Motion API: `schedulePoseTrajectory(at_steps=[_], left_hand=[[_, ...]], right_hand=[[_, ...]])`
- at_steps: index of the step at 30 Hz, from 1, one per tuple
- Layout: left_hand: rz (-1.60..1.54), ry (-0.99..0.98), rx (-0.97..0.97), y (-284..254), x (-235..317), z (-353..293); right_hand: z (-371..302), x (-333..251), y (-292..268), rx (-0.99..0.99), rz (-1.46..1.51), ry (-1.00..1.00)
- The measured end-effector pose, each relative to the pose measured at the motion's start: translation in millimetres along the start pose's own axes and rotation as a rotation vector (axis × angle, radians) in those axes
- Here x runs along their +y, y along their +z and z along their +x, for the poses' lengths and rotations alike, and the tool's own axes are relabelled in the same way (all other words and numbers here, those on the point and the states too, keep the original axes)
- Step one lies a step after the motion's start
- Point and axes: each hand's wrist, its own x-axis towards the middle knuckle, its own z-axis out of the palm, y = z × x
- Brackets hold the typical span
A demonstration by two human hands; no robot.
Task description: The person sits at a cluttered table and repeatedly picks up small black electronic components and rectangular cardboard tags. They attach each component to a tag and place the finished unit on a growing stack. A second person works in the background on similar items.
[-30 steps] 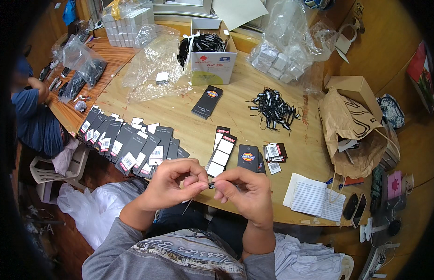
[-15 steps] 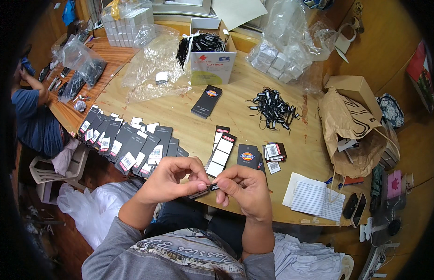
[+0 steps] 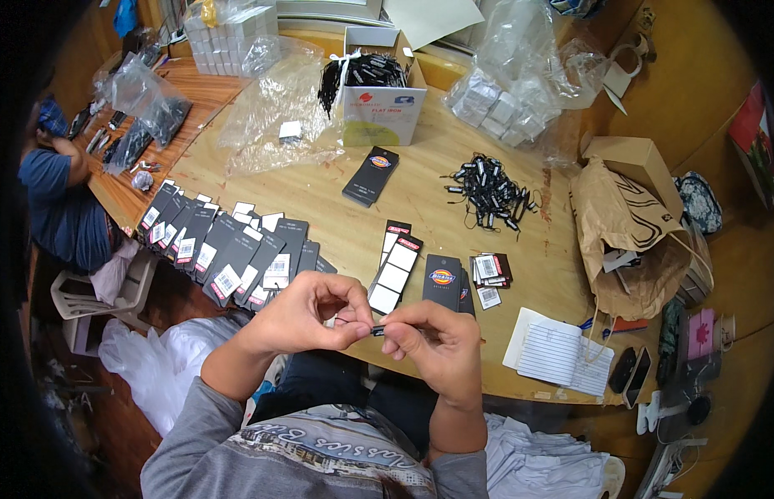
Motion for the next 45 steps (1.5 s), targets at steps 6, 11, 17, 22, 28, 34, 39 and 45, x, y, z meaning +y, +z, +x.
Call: schedulePoseTrajectory(at_steps=[6,11,17,22,28,34,39,45], left_hand=[[-0.036,0.009,-0.017,2,-1,2],[0.004,0.111,0.088,10,-3,-1],[0.096,0.157,0.142,10,-13,-2],[0.155,0.143,0.191,9,-11,-1],[0.014,0.056,0.115,8,0,-4],[0.019,0.041,0.111,8,0,-4],[0.098,0.047,0.117,8,1,-8],[0.049,0.062,0.150,0,6,-14]], right_hand=[[-1,-3,3,0.039,-0.054,-0.056],[-5,1,11,0.161,-0.093,-0.110],[-8,12,16,0.231,-0.291,-0.254],[-6,17,15,0.237,-0.305,-0.252],[-1,11,2,0.133,0.071,-0.076],[-2,11,0,0.117,0.070,-0.052],[-3,13,0,0.107,0.034,-0.045],[-5,7,-14,0.258,0.032,-0.148]])
